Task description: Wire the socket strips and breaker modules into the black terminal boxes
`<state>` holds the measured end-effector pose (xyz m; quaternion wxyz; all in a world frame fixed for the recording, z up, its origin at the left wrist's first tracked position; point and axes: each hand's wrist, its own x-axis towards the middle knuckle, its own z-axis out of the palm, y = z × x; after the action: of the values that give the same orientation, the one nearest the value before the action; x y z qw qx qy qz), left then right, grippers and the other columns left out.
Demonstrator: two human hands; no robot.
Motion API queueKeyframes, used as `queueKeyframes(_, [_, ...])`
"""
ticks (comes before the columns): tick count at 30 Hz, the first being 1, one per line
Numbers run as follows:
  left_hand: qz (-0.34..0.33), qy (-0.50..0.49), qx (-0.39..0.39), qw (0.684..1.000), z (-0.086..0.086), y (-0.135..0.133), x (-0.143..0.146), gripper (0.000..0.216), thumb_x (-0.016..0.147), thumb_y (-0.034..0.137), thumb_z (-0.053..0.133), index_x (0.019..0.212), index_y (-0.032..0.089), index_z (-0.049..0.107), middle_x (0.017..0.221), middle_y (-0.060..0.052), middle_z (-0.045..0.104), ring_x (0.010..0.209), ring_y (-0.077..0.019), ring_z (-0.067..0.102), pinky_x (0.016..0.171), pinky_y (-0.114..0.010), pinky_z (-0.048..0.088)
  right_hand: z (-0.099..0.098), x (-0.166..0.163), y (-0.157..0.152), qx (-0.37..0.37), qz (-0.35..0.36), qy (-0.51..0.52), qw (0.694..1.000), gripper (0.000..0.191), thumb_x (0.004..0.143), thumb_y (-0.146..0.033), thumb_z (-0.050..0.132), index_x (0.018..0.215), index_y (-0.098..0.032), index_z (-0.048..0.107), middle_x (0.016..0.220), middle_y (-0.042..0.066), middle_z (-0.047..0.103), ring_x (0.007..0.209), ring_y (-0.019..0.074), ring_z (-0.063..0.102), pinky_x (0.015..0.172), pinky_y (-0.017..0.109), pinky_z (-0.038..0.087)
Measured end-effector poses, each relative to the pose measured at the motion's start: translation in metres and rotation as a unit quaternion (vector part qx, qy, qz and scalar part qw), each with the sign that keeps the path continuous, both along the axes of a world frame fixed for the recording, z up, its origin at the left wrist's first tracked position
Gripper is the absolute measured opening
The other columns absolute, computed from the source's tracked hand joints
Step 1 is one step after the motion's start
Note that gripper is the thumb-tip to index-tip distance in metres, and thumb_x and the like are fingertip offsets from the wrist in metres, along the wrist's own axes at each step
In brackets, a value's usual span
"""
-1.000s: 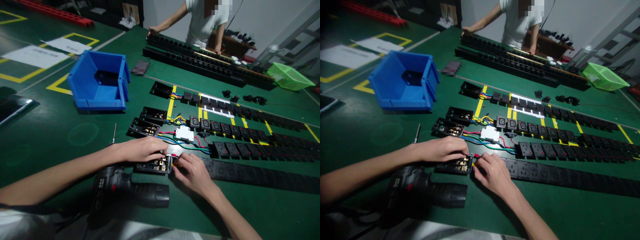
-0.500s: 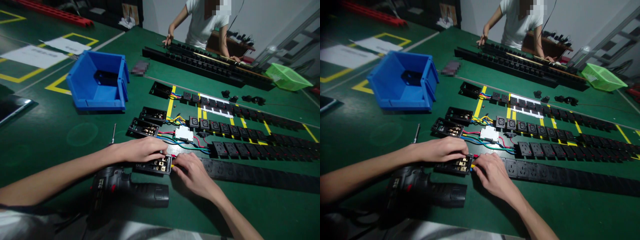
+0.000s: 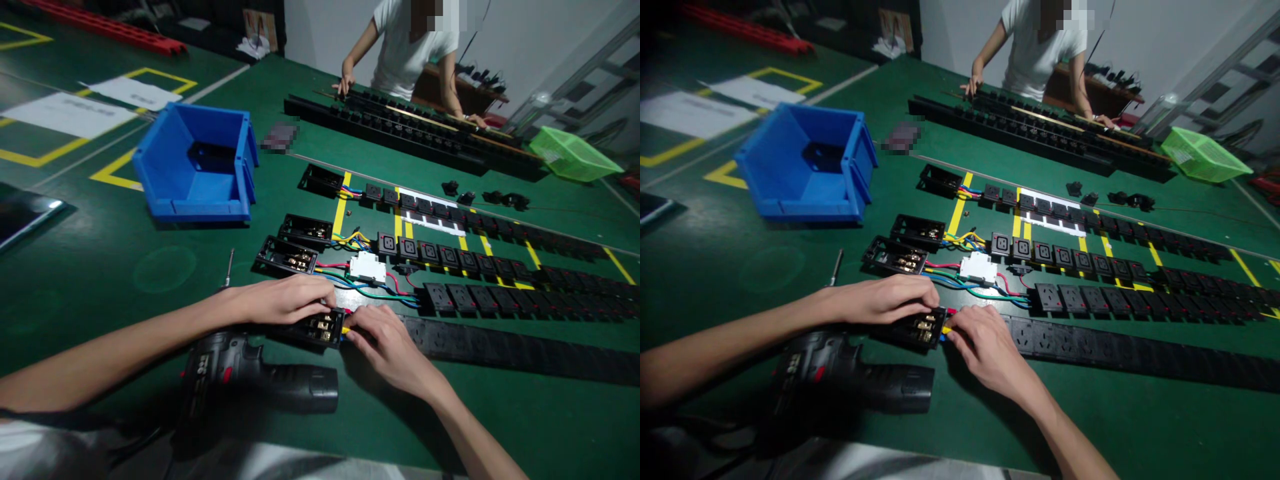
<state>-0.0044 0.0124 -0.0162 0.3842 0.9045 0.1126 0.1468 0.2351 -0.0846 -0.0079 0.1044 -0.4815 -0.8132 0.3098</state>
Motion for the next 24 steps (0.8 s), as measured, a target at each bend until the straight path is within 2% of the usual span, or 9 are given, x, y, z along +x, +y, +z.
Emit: queueKeyframes(24, [-0.01,-0.03,0.005,0.999,0.001,-0.0004,-0.001,0.012,0.1,0.017,0.044,0.103,0.013,0.055,0.099,-0.011,0.062,0.092,-0.0174,0.057,0.083,-0.029,0.046,-0.0014,0.0024,0.001,-0.016,-0.006,0.027,1.0,0.009,0.101,-0.03,0.047,0.1,-0.025,0.054,0.094,-0.004,0.06,0.087,0.0146,0.05,0.083,0.031,0.03])
